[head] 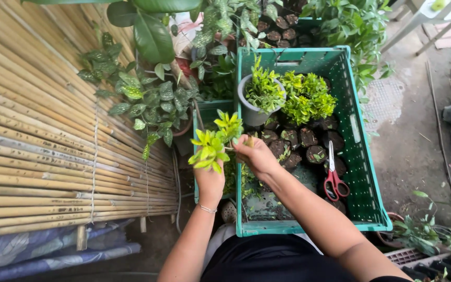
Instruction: Trimming and organizing plant seedlings in small pots.
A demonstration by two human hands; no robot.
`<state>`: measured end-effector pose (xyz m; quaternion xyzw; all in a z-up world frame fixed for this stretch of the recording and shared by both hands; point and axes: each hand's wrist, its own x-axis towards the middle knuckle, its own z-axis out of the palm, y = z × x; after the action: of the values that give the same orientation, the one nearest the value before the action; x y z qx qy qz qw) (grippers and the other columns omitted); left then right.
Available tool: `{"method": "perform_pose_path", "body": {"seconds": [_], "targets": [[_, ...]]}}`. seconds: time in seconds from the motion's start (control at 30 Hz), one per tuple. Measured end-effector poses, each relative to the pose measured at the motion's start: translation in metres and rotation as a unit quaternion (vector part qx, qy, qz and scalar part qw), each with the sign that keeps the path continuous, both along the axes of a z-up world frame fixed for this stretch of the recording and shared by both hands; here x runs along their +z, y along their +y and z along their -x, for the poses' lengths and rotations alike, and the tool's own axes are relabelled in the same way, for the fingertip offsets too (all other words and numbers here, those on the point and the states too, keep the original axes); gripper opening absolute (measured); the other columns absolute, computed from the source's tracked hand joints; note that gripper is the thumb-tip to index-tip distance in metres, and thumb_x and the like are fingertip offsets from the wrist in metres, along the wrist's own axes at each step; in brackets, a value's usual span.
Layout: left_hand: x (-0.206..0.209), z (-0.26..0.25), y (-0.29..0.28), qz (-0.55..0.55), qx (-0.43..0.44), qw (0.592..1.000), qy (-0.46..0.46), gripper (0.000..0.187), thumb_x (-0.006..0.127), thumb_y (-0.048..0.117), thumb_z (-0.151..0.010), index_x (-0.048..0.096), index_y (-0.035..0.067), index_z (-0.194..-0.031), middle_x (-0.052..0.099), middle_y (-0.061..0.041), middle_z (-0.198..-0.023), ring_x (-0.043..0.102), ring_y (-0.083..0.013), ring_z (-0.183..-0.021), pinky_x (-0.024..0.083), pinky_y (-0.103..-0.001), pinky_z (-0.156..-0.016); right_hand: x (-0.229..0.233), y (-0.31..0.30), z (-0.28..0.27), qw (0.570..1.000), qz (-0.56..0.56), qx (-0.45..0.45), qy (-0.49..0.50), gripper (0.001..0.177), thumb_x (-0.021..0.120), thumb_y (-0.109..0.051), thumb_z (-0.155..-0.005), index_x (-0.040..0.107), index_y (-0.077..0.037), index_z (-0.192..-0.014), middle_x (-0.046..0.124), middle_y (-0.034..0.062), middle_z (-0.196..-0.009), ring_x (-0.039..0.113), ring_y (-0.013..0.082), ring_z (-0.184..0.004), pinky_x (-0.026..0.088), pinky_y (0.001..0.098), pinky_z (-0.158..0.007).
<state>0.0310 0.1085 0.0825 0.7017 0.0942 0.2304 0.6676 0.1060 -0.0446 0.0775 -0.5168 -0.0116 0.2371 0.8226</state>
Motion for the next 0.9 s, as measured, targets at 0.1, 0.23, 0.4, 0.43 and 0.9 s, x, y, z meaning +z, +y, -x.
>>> {"method": "perform_pose_path", "body": {"seconds": [0.1, 0.23, 0.4, 0.43, 0.9], "targets": [[0.003, 0.008, 0.019, -0.138, 0.073, 0.987, -0.033, 0.019, 0.068, 0.007, -0.101, 0.065, 0.0, -0.119, 0.07, -0.006, -0.117, 0.066, -0.0171, -0.107, 0.051, -0.031, -0.097, -0.05, 0.006, -0.014, 0.996, -0.049, -0.012, 0.073, 0.013, 0.072, -0.011, -0.092, 0.063, -0.008, -0.082, 0.056, -0.0037, -0.07, 0.043, 0.0072, -0.056, 0.034, 0.0258, -0.053], [0.041, -0.004, 0.03, 0.246, 0.074, 0.966, -0.01, 0.02, 0.07, 0.009, -0.094, 0.064, 0.004, -0.113, 0.068, -0.002, -0.107, 0.064, -0.0128, -0.094, 0.051, -0.029, -0.084, -0.02, 0.022, 0.003, 0.982, 0.189, 0.028, 0.016, 0.012, 0.073, -0.013, -0.097, 0.069, -0.003, -0.094, 0.057, -0.0074, -0.074, 0.043, 0.0036, -0.061, 0.034, 0.0231, -0.056], [0.001, -0.012, 0.041, 0.31, -0.002, 0.95, 0.033, 0.014, 0.07, 0.011, -0.1, 0.068, 0.002, -0.111, 0.069, -0.003, -0.098, 0.061, -0.0101, -0.087, 0.046, -0.026, -0.079, 0.022, 0.024, 0.004, 0.994, 0.058, 0.075, 0.044, 0.026, 0.069, -0.022, -0.097, 0.075, -0.008, -0.118, 0.052, -0.0088, -0.065, 0.039, 0.0036, -0.054, 0.032, 0.0223, -0.051], [-0.005, -0.013, 0.04, 0.299, -0.006, 0.952, 0.059, 0.014, 0.071, 0.012, -0.101, 0.068, 0.001, -0.109, 0.069, -0.003, -0.096, 0.061, -0.0097, -0.085, 0.044, -0.025, -0.077, 0.02, 0.02, 0.005, 0.996, -0.029, 0.064, 0.057, 0.032, 0.069, -0.028, -0.1, 0.077, -0.005, -0.121, 0.047, -0.0086, -0.059, 0.038, 0.0034, -0.051, 0.032, 0.0217, -0.049], [0.151, 0.033, 0.018, -0.321, -0.129, 0.934, 0.092, 0.018, 0.07, 0.023, -0.096, 0.069, 0.005, -0.102, 0.071, -0.008, -0.094, 0.065, -0.0232, -0.085, 0.048, -0.034, -0.08, 0.056, -0.01, -0.001, 0.954, 0.234, -0.016, -0.187, 0.011, 0.073, -0.007, -0.095, 0.073, 0.0, -0.103, 0.074, 0.0012, -0.092, 0.065, 0.005, -0.083, 0.054, 0.0224, -0.077]]}}
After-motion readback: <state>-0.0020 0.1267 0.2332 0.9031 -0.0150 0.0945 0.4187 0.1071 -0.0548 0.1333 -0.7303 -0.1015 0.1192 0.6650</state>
